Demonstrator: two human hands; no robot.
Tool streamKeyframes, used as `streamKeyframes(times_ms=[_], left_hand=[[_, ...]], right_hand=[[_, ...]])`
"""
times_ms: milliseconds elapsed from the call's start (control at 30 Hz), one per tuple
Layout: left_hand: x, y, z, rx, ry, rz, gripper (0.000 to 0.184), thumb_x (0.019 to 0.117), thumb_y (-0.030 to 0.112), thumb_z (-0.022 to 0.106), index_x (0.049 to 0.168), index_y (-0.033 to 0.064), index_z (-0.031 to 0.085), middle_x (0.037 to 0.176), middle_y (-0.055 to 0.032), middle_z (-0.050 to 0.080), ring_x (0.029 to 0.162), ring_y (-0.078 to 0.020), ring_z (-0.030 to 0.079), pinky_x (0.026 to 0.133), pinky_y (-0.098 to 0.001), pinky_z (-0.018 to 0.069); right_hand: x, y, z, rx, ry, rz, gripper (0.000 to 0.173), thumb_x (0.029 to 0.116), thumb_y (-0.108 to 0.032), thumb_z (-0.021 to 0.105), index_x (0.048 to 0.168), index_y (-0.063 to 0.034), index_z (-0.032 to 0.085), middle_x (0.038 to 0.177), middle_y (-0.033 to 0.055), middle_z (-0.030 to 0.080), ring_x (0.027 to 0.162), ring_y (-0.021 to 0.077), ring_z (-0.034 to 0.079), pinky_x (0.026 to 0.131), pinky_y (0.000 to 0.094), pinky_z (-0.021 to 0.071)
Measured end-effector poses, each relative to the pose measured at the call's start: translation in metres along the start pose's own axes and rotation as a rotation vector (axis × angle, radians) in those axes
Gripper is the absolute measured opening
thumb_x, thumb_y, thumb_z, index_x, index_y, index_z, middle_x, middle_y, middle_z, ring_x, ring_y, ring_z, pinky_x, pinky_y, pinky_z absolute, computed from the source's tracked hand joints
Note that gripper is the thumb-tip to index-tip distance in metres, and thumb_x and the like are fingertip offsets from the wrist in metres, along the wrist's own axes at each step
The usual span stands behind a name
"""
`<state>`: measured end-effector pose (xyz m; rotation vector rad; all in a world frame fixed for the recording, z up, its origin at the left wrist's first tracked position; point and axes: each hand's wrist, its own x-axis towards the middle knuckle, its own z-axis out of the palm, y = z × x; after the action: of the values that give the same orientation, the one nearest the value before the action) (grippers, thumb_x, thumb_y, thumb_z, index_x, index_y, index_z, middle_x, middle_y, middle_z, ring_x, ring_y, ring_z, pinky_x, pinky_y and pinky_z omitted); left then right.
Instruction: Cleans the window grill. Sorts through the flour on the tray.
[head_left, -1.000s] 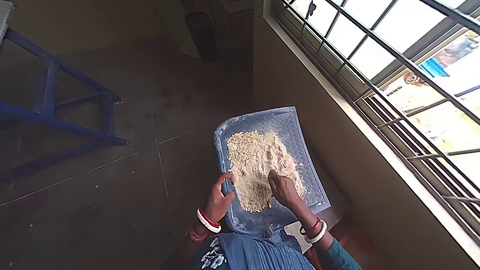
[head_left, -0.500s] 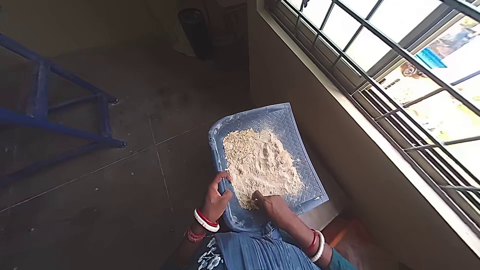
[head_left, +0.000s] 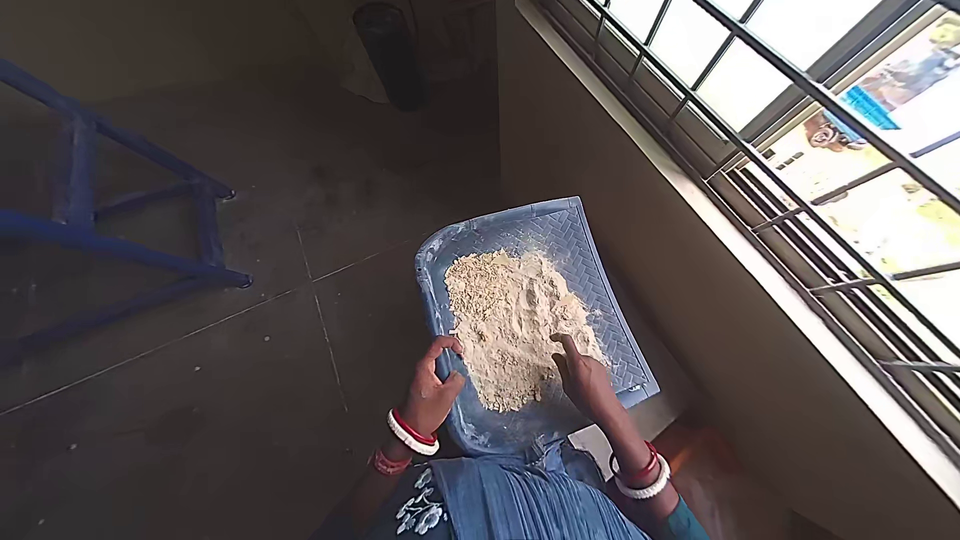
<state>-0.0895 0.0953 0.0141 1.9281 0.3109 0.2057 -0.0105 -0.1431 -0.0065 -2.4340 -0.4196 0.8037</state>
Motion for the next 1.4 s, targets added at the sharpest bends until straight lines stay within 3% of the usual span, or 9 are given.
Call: streamKeyframes(times_ms=[167,367,500,600,767,933,1133,1267,1400], left_hand=[[-0.001,0.003,0.000,-0.003,-0.011,0.002,0.037,0.0667,-0.004,0.054,0.102,-0.0135,0.058,0.104,-0.0147,0.062,0.099,-0.0037,0.059,0.085,-0.0176,0.0474],[-0.003,0.000,-0.004,-0.007,-0.007,0.003,0.037,0.0670,-0.003,0.055,0.103,-0.0131,0.057,0.104,-0.0136,0.062,0.098,-0.0039,0.059,0.085,-0.0183,0.0479],[-0.005,-0.001,-0.005,-0.024,-0.006,-0.005,0.038,0.0673,-0.003,0.055,0.104,-0.0120,0.057,0.104,-0.0122,0.061,0.097,-0.0028,0.059,0.084,-0.0178,0.0480],[-0.006,-0.002,-0.004,-0.024,-0.007,0.012,0.038,0.0671,-0.002,0.055,0.103,-0.0129,0.057,0.104,-0.0140,0.062,0.099,-0.0047,0.059,0.086,-0.0191,0.0476],[-0.005,-0.004,-0.005,-0.029,-0.007,0.019,0.038,0.0672,-0.002,0.055,0.103,-0.0126,0.058,0.103,-0.0132,0.062,0.097,-0.0035,0.059,0.084,-0.0182,0.0475],[-0.006,-0.006,-0.009,-0.058,0.008,0.014,0.037,0.0677,-0.002,0.055,0.103,-0.0130,0.057,0.104,-0.0123,0.062,0.100,-0.0021,0.058,0.087,-0.0174,0.0472],[-0.002,-0.007,-0.009,-0.063,-0.026,0.006,0.037,0.0677,-0.004,0.055,0.103,-0.0134,0.057,0.105,-0.0132,0.062,0.099,-0.0029,0.058,0.086,-0.0179,0.0474],[0.000,-0.008,-0.012,-0.054,-0.028,0.016,0.036,0.0681,-0.003,0.055,0.103,-0.0116,0.058,0.105,-0.0126,0.062,0.098,-0.0023,0.059,0.085,-0.0174,0.0478],[0.003,-0.009,-0.014,-0.060,-0.033,0.012,0.035,0.0684,-0.003,0.055,0.103,-0.0111,0.059,0.103,-0.0123,0.063,0.095,-0.0025,0.059,0.082,-0.0174,0.0482]], right_hand=[[-0.005,-0.027,0.020,-0.168,-0.348,-0.029,0.038,0.1077,-0.025,0.047,0.139,-0.0030,0.050,0.096,0.0269,0.070,0.095,0.0486,0.070,0.082,0.0638,0.0515],[-0.002,-0.011,0.005,-0.081,-0.173,0.030,0.032,0.1111,-0.022,0.043,0.126,0.0021,0.057,0.096,0.0257,0.070,0.094,0.0463,0.070,0.081,0.0609,0.0526],[0.008,-0.003,-0.008,-0.105,-0.050,0.116,0.035,0.1114,-0.016,0.037,0.140,0.0006,0.049,0.098,0.0259,0.071,0.095,0.0470,0.071,0.083,0.0600,0.0526],[0.017,-0.011,-0.004,-0.193,-0.097,0.144,0.042,0.1108,-0.017,0.038,0.149,-0.0011,0.041,0.100,0.0258,0.071,0.097,0.0467,0.071,0.085,0.0595,0.0526],[0.013,-0.020,0.004,-0.158,-0.181,0.108,0.035,0.1081,-0.013,0.043,0.140,-0.0023,0.048,0.103,0.0260,0.070,0.099,0.0468,0.070,0.086,0.0609,0.0523],[-0.004,0.008,-0.016,0.190,0.249,-0.077,0.027,0.1077,-0.013,0.039,0.113,0.0076,0.056,0.073,0.0133,0.056,0.065,0.0271,0.059,0.065,0.0453,0.0489],[0.003,0.010,-0.006,0.225,0.059,-0.084,0.025,0.1049,-0.005,0.041,0.123,0.0070,0.054,0.075,0.0130,0.057,0.064,0.0237,0.056,0.066,0.0419,0.0495],[0.008,0.013,0.006,0.455,0.046,-0.105,0.031,0.0998,0.000,0.039,0.128,0.0073,0.048,0.069,0.0001,0.052,0.055,0.0077,0.051,0.057,0.0273,0.0481],[0.014,0.006,0.014,0.641,0.017,-0.170,0.022,0.1004,-0.001,0.038,0.113,0.0041,0.055,0.072,-0.0047,0.050,0.057,0.0006,0.046,0.057,0.0197,0.0433]])
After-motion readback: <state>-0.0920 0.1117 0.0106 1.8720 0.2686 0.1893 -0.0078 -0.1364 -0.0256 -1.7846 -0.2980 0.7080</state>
